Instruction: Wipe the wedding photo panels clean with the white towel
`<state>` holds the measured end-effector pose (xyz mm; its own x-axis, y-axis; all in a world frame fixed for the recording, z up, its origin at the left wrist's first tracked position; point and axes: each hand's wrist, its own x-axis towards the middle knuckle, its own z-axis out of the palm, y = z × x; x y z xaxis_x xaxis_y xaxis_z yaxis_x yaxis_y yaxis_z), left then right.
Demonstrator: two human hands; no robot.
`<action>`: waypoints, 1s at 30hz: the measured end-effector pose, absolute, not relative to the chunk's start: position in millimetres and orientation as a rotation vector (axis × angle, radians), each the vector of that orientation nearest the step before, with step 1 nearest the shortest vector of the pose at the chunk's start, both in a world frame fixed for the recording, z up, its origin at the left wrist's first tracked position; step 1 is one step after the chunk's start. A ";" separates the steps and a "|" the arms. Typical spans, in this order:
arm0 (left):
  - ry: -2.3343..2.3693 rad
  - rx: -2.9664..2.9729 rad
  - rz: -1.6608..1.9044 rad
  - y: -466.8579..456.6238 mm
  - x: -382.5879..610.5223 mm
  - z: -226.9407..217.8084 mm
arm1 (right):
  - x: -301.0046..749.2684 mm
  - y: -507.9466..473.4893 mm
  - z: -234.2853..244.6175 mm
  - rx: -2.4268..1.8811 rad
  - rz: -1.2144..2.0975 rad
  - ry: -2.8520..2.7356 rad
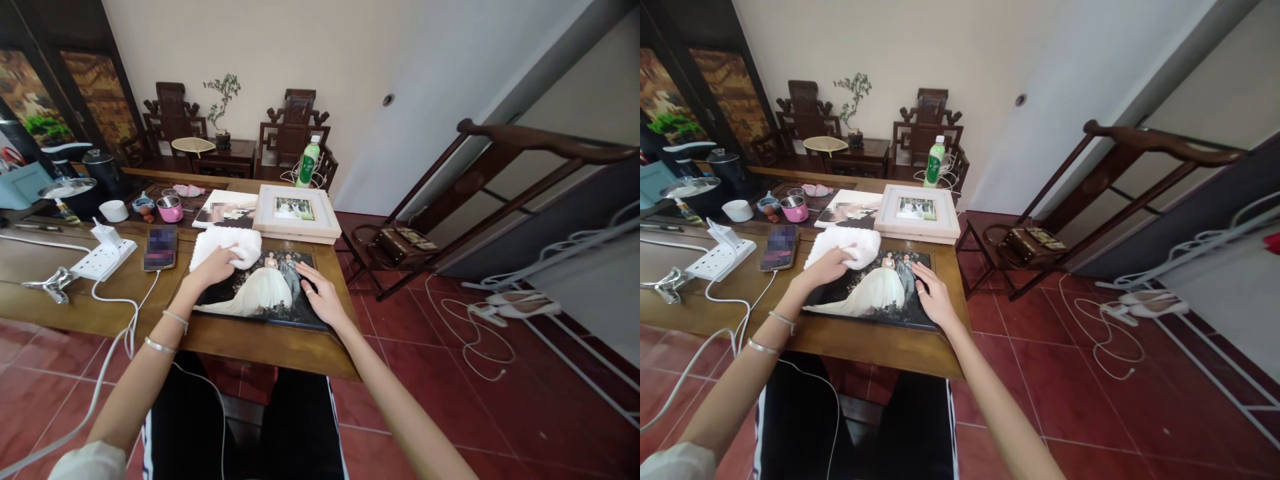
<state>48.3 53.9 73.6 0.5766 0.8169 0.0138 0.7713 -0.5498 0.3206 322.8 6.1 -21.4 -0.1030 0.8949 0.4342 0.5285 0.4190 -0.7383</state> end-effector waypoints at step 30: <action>1.429 2.443 0.351 70.2 14.8 77.0 | 321.6 6.1 -21.3 -1.246 0.519 -1.751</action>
